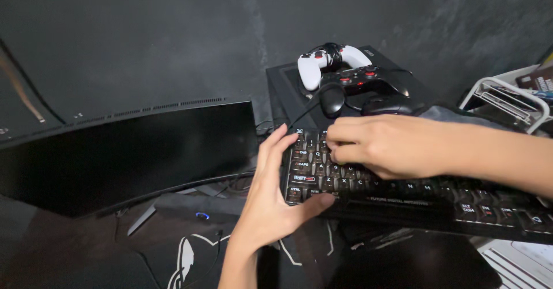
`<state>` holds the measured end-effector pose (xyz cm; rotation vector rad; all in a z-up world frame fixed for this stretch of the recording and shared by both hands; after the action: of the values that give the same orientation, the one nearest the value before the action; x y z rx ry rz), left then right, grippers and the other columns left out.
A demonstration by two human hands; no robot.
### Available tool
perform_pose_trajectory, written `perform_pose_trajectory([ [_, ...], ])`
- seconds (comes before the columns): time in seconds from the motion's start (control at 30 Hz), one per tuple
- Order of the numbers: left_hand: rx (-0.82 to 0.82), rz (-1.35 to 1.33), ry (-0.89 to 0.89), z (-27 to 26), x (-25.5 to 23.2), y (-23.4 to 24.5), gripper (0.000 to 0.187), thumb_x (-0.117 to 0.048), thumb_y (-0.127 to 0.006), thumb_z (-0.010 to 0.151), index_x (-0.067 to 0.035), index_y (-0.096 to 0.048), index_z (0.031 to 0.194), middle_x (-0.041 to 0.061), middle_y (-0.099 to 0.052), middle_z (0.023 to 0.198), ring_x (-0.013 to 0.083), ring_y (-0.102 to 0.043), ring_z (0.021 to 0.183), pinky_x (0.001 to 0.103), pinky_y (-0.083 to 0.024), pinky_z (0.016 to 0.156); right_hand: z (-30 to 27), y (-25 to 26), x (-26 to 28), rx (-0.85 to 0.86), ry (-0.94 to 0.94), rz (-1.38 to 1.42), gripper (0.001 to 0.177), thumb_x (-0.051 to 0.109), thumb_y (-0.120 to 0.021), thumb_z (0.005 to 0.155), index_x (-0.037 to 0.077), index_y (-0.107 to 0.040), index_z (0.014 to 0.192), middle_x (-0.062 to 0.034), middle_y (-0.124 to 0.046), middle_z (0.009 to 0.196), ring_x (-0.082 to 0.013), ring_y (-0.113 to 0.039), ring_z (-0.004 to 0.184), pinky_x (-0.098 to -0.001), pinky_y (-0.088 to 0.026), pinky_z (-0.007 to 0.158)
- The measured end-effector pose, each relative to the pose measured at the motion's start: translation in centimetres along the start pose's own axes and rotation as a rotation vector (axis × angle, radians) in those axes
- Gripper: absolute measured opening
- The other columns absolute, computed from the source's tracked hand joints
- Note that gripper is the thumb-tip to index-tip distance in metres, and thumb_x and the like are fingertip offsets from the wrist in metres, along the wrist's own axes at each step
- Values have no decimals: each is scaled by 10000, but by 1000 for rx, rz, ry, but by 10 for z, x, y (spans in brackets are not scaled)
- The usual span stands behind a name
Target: The person cleans a computer keyboard using a cloth. The person uses the cloth to wipe the keys and the spaces between them, then uses the cloth to wipe the top surface of a nearby computer tower.
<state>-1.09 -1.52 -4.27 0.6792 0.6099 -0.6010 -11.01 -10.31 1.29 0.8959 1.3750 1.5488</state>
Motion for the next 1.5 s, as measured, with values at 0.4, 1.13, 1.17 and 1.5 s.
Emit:
perform_pose_trajectory([
  [0.4,15,-77,-29,-6,7,-9,970,-212,-906,720,5,-384,1508,263,-352,1615,394,-401,1512,444,-344,1215,-3,-18,-1,75,-204,-46,456,-49,-676,602,-31,-690,1058,-125,-582,1104,-308,-643,1023,-382,-556,790],
  [1.13,71,-43,-61,-4,-1,-6,843,-184,-915,746,-98,-479,1462,262,-328,1615,429,-423,1475,471,-394,1166,5,13,-16,-258,-194,-39,341,-35,-690,620,15,-659,956,-100,-598,1040,-321,-617,1033,-417,-547,853],
  [1.17,64,-61,-45,-3,1,-7,862,-195,-914,742,-83,-451,1461,261,-314,1621,433,-409,1473,475,-388,1163,6,11,-15,-255,-196,-37,341,-35,-690,620,15,-659,956,-100,-598,1040,-321,-617,1033,-417,-547,853],
  [1.5,84,-76,15,-4,10,-10,865,-224,-911,732,-48,-428,1428,251,-282,1638,430,-361,1488,491,-365,1172,7,-1,-14,-106,-250,-42,379,-36,-691,616,-37,-704,995,-118,-606,1079,-306,-620,1037,-383,-562,812],
])
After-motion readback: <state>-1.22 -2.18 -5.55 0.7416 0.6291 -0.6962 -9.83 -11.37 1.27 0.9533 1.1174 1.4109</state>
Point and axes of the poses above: each hand's wrist, its own z-axis towards the middle knuckle, its own y-axis out of the back of the hand, x = y × z, the point moved 9 cm from there along z, towards the middle knuckle
